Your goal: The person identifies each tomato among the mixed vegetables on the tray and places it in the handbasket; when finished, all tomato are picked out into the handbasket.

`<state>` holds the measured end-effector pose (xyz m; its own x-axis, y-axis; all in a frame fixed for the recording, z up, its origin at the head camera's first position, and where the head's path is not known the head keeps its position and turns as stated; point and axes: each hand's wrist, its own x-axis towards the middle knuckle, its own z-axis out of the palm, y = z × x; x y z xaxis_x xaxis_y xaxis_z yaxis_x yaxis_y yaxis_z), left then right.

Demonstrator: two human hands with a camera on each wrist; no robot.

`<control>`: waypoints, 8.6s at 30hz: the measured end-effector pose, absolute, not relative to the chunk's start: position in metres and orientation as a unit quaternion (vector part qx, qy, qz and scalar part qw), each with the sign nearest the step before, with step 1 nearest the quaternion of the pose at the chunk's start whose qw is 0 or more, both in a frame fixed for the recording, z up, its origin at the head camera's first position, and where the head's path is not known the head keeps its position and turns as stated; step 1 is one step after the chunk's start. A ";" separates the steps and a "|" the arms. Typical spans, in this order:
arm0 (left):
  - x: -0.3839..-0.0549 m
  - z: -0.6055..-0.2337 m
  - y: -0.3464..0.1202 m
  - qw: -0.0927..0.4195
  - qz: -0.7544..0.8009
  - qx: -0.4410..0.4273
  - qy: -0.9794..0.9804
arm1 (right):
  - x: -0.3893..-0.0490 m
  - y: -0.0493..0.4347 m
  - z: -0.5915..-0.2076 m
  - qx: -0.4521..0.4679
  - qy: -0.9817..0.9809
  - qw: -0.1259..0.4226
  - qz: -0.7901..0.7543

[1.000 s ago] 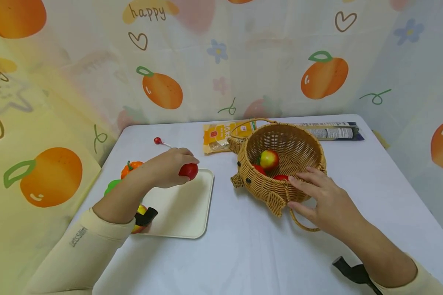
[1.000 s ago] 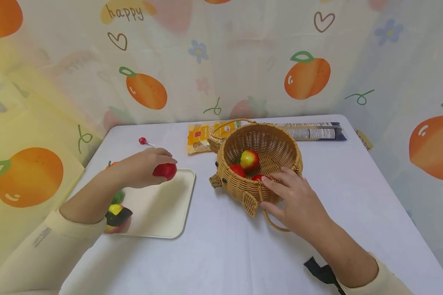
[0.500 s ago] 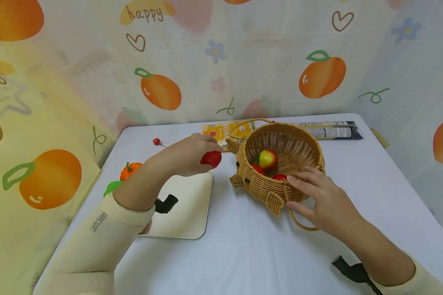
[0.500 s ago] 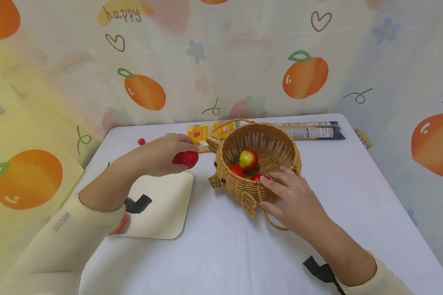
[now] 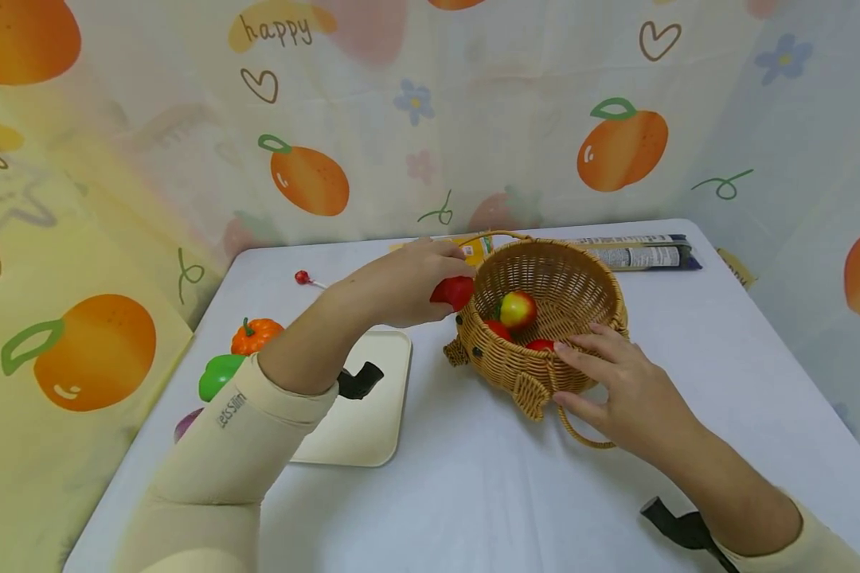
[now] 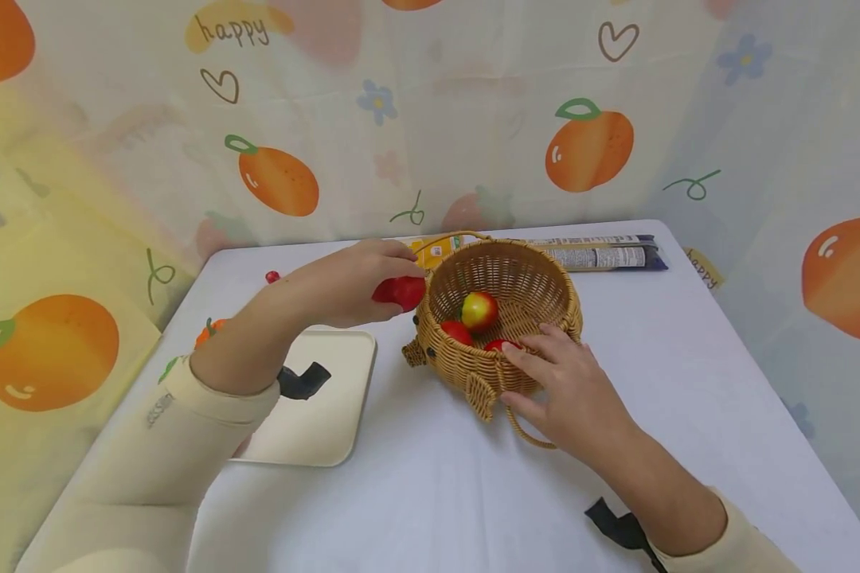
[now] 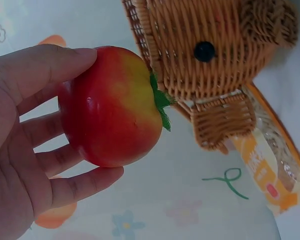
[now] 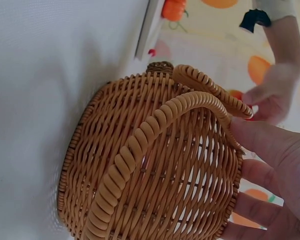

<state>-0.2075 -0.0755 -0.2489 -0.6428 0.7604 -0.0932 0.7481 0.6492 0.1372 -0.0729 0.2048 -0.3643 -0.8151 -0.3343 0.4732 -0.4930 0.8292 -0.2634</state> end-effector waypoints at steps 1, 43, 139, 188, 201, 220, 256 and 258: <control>-0.208 -0.248 -0.072 0.069 0.041 0.419 0.905 | -0.073 0.205 -0.364 0.222 -0.933 0.209 0.190; -0.208 -0.292 -0.020 0.095 0.037 0.454 0.885 | -0.073 0.204 -0.365 0.217 -0.936 0.198 0.193; -0.107 -0.353 -0.293 0.131 0.071 0.237 0.960 | -0.071 0.203 -0.366 0.213 -0.938 0.194 0.193; -0.148 -0.330 -0.236 0.073 0.087 0.323 0.939 | -0.073 0.204 -0.369 0.223 -0.932 0.214 0.189; -0.168 -0.300 -0.198 0.052 0.092 0.369 0.923 | -0.072 0.203 -0.366 0.210 -0.940 0.194 0.187; -0.191 -0.259 -0.113 0.009 0.115 0.463 0.879 | -0.073 0.204 -0.368 0.207 -0.939 0.193 0.194; -0.218 -0.305 -0.021 0.027 0.125 0.479 0.869 | -0.075 0.205 -0.367 0.200 -0.944 0.180 0.190; -0.215 -0.304 -0.025 0.026 0.127 0.472 0.872 | -0.076 0.205 -0.367 0.201 -0.944 0.178 0.194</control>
